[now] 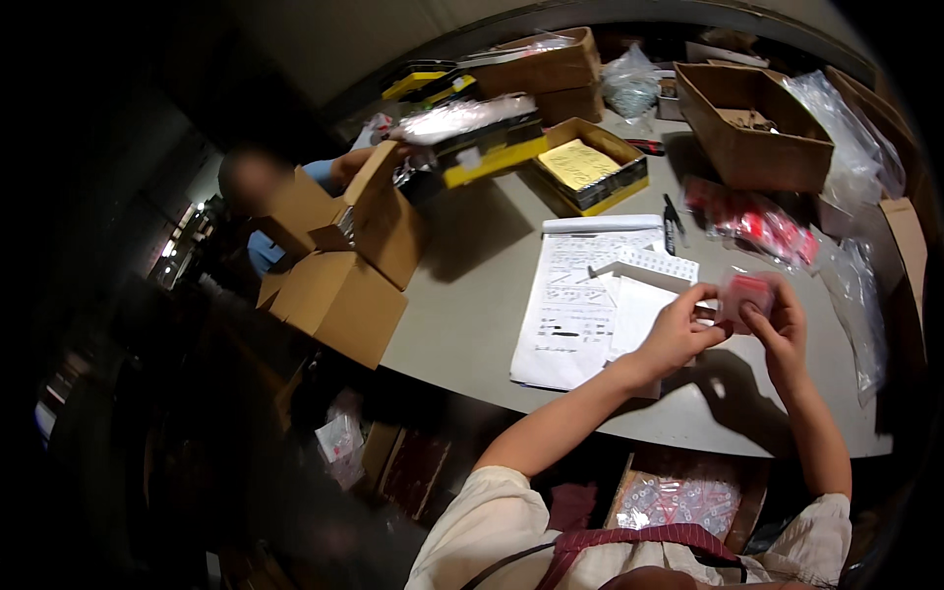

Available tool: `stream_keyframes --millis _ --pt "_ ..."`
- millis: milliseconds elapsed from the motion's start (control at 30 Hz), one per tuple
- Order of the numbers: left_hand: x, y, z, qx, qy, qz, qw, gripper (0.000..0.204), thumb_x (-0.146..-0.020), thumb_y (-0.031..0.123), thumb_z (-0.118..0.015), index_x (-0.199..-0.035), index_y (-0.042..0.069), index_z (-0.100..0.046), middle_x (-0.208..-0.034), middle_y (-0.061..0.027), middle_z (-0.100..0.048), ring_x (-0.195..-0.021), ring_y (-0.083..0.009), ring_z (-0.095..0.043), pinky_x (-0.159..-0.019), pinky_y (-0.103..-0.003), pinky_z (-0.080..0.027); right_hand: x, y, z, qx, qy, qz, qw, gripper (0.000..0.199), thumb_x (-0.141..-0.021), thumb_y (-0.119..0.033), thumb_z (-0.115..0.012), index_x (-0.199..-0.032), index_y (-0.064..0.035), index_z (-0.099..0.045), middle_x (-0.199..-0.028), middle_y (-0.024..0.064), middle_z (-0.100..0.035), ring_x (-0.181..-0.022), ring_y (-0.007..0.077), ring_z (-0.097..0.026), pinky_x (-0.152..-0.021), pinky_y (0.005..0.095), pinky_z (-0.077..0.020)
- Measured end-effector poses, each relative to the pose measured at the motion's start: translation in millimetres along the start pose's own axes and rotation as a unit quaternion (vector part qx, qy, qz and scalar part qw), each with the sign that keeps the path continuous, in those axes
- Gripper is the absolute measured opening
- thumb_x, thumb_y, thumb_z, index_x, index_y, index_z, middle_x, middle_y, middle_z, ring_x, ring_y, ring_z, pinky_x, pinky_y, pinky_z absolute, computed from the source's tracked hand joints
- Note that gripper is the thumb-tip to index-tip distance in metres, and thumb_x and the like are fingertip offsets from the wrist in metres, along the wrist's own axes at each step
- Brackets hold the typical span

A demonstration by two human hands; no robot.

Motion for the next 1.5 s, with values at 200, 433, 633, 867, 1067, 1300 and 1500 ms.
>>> stream_keyframes --millis 200,433,633,867,1067,1300,1500 --pt "-1.2 23.6 14.3 0.072 0.069 -0.074 0.992 0.021 -0.096 0.009 -0.071 -0.112 0.0 -0.061 -0.104 -0.0048 -0.067 -0.094 -0.0091 -0.064 -0.083 -0.024 -0.052 -13.0 7.7 19.7 0.029 0.008 -0.041 0.999 0.045 -0.076 -0.017 -0.081 -0.113 -0.0053 -0.058 -0.1 0.0003 -0.059 -0.092 0.0093 -0.057 -0.078 0.0227 -0.0461" --pt "9.7 43.9 13.2 -0.168 0.135 -0.122 0.969 0.014 -0.094 0.014 -0.073 -0.097 0.0 -0.072 -0.082 -0.0022 -0.07 -0.075 -0.0071 -0.063 -0.069 -0.025 -0.052 -12.9 13.6 10.1 0.078 -0.073 -0.117 0.987 0.015 -0.086 -0.009 -0.077 -0.092 -0.003 -0.065 -0.076 -0.0046 -0.058 -0.072 0.0048 -0.053 -0.067 0.021 -0.0401" --pt "7.9 41.2 15.8 -0.168 0.095 -0.055 0.98 0.017 -0.093 0.016 -0.074 -0.095 -0.001 -0.073 -0.079 -0.0047 -0.071 -0.072 -0.0084 -0.062 -0.066 -0.026 -0.051 -5.6 12.6 13.7 0.075 -0.158 -0.212 0.961 0.013 -0.083 -0.006 -0.078 -0.09 0.0008 -0.07 -0.082 0.0011 -0.069 -0.077 0.0087 -0.064 -0.072 0.0238 -0.05" --pt "12.5 49.4 10.9 -0.221 0.113 -0.135 0.959 0.018 -0.091 0.015 -0.074 -0.099 -0.001 -0.071 -0.085 -0.0105 -0.074 -0.077 -0.0161 -0.071 -0.071 -0.031 -0.055 7.8 18.3 2.0 -0.026 -0.252 -0.306 0.918 0.017 -0.084 -0.008 -0.079 -0.085 0.0015 -0.064 -0.073 0.0089 -0.069 -0.056 0.0184 -0.067 -0.051 0.0293 -0.0544" --pt "6.2 38.6 10.5 -0.169 0.079 -0.054 0.981 0.023 -0.097 0.02 -0.07 -0.086 -0.001 -0.069 -0.072 -0.0082 -0.071 -0.066 -0.0146 -0.067 -0.062 -0.03 -0.052 -4.6 29.1 23.3 0.001 -0.161 -0.246 0.956 0.024 -0.086 -0.015 -0.079 -0.079 -0.0051 -0.059 -0.066 0.0052 -0.063 -0.046 0.0128 -0.056 -0.037 0.0232 -0.0375" --pt "7.6 22.4 -14.7 -0.173 -0.037 -0.051 0.983 0.037 -0.102 0.029 -0.064 -0.079 0.001 -0.07 -0.066 -0.0039 -0.066 -0.061 -0.01 -0.06 -0.057 -0.028 -0.047 10.6 28.9 -13.9 0.033 -0.137 -0.241 0.96 0.007 -0.078 -0.004 -0.072 -0.083 -0.0013 -0.068 -0.076 0.0046 -0.07 -0.07 0.0119 -0.066 -0.064 0.0234 -0.0496" --pt "3.2 11.6 -15.9 -0.006 -0.049 -0.045 0.998 0.03 -0.104 0.024 -0.059 -0.086 0.002 -0.069 -0.074 -0.0025 -0.066 -0.062 -0.0085 -0.058 -0.058 -0.025 -0.047 5.5 35.3 3.2 -0.066 -0.129 -0.257 0.956 0.032 -0.088 -0.022 -0.077 -0.069 -0.0093 -0.053 -0.059 -0.0029 -0.05 -0.043 0.0052 -0.036 -0.04 0.0223 -0.0205"
Point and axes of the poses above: each hand's wrist, its own x-axis away from the middle knuckle, its own z-axis out of the back of the hand, y = z × x, the point moved 7 cm from there along -x, towards the middle knuckle
